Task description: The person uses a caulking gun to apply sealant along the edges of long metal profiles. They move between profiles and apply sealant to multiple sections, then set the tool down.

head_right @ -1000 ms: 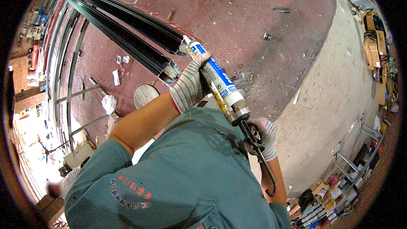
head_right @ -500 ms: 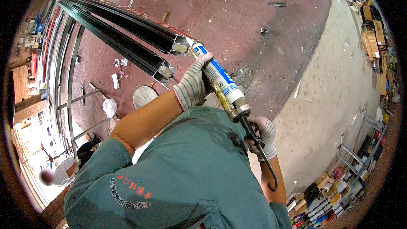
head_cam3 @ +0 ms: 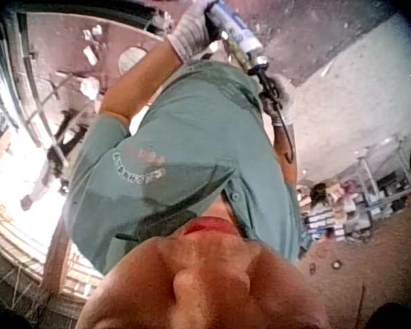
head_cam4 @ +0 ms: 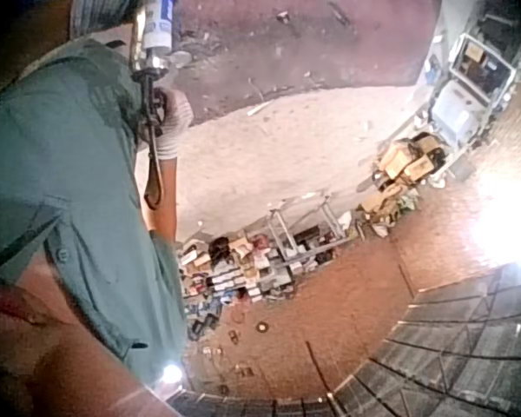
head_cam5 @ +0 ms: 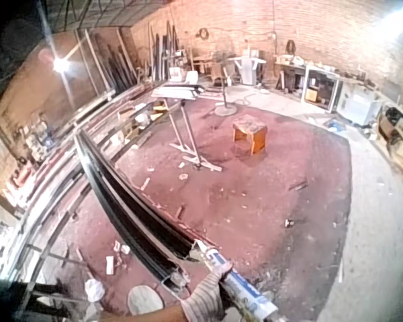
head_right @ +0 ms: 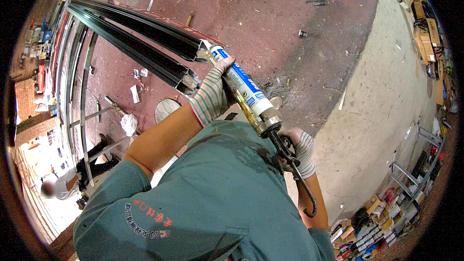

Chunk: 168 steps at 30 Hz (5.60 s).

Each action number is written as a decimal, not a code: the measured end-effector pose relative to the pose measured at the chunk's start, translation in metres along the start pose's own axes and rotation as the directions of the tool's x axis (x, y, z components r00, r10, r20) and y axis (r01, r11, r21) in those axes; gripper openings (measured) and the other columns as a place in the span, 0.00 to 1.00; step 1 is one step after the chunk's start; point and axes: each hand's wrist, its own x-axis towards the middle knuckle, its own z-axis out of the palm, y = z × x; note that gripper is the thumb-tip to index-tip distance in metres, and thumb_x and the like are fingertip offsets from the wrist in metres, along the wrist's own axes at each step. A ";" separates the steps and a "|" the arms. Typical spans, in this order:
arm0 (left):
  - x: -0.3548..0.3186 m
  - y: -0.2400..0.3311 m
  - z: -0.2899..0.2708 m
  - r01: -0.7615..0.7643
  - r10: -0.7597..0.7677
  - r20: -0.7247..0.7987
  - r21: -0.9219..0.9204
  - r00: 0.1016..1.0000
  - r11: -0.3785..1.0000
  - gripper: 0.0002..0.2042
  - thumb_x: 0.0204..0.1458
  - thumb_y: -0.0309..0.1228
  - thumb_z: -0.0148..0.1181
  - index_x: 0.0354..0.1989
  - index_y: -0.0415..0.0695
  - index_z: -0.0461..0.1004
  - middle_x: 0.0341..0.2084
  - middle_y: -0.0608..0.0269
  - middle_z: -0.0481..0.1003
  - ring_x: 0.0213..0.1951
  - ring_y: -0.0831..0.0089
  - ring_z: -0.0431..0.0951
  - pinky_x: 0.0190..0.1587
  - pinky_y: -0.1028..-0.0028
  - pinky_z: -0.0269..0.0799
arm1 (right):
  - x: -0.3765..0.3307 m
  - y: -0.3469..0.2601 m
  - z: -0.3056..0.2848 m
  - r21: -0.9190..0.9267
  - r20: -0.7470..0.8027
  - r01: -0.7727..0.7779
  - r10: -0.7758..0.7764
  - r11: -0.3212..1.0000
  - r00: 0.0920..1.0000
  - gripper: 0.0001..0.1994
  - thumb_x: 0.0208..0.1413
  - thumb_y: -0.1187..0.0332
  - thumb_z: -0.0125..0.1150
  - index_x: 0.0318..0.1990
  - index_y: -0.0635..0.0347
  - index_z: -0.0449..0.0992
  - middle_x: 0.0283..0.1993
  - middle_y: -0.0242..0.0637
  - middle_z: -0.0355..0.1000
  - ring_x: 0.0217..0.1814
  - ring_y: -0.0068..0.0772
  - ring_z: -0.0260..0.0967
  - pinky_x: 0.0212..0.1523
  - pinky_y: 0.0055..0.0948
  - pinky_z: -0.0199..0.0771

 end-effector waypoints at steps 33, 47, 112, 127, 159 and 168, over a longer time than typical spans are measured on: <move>0.015 -0.018 0.016 0.082 -0.079 -0.039 0.065 0.996 0.995 0.28 0.51 0.53 0.63 0.48 0.41 0.65 0.36 0.55 0.73 0.35 0.62 0.77 0.42 0.58 0.77 | -0.030 0.015 0.007 -0.054 -0.042 -0.103 0.101 0.993 0.994 0.31 0.50 0.35 0.51 0.36 0.59 0.73 0.25 0.43 0.67 0.26 0.49 0.67 0.28 0.39 0.66; 0.006 -0.015 0.021 0.051 -0.049 -0.028 0.066 0.998 0.997 0.28 0.50 0.54 0.64 0.46 0.43 0.66 0.33 0.57 0.73 0.35 0.64 0.77 0.40 0.60 0.78 | -0.033 0.021 0.008 -0.063 -0.037 -0.103 0.100 0.993 0.994 0.31 0.51 0.35 0.49 0.36 0.60 0.73 0.25 0.42 0.68 0.25 0.47 0.67 0.27 0.39 0.65; 0.010 -0.034 -0.002 0.087 -0.089 -0.038 -0.040 0.995 0.995 0.29 0.48 0.53 0.65 0.48 0.44 0.65 0.37 0.57 0.73 0.38 0.60 0.77 0.45 0.54 0.76 | -0.030 0.011 -0.002 0.049 0.039 -0.145 0.143 0.988 0.989 0.26 0.46 0.42 0.57 0.36 0.59 0.76 0.25 0.40 0.69 0.25 0.43 0.69 0.28 0.34 0.69; 0.015 -0.033 0.002 0.073 -0.074 -0.037 -0.034 0.997 0.997 0.30 0.50 0.52 0.64 0.49 0.39 0.63 0.38 0.53 0.72 0.39 0.58 0.77 0.46 0.52 0.77 | -0.035 0.015 -0.002 -0.051 0.024 -0.104 0.105 0.993 0.994 0.24 0.45 0.46 0.59 0.35 0.60 0.75 0.25 0.43 0.68 0.24 0.45 0.67 0.27 0.37 0.68; 0.023 -0.052 -0.030 0.084 -0.103 -0.091 -0.195 0.991 0.977 0.26 0.50 0.50 0.64 0.44 0.41 0.65 0.34 0.55 0.72 0.36 0.58 0.78 0.44 0.52 0.78 | -0.015 -0.011 -0.022 0.069 0.246 -0.090 0.070 0.994 0.967 0.33 0.49 0.40 0.59 0.51 0.60 0.74 0.37 0.42 0.74 0.37 0.42 0.73 0.40 0.35 0.73; 0.017 -0.058 -0.028 0.086 -0.072 0.058 -0.289 0.996 0.954 0.34 0.49 0.53 0.63 0.55 0.40 0.59 0.44 0.50 0.69 0.47 0.53 0.73 0.55 0.49 0.69 | -0.048 -0.015 -0.027 0.264 0.160 -0.440 0.411 0.859 0.898 0.35 0.53 0.45 0.64 0.59 0.64 0.69 0.48 0.44 0.75 0.50 0.34 0.73 0.52 0.33 0.74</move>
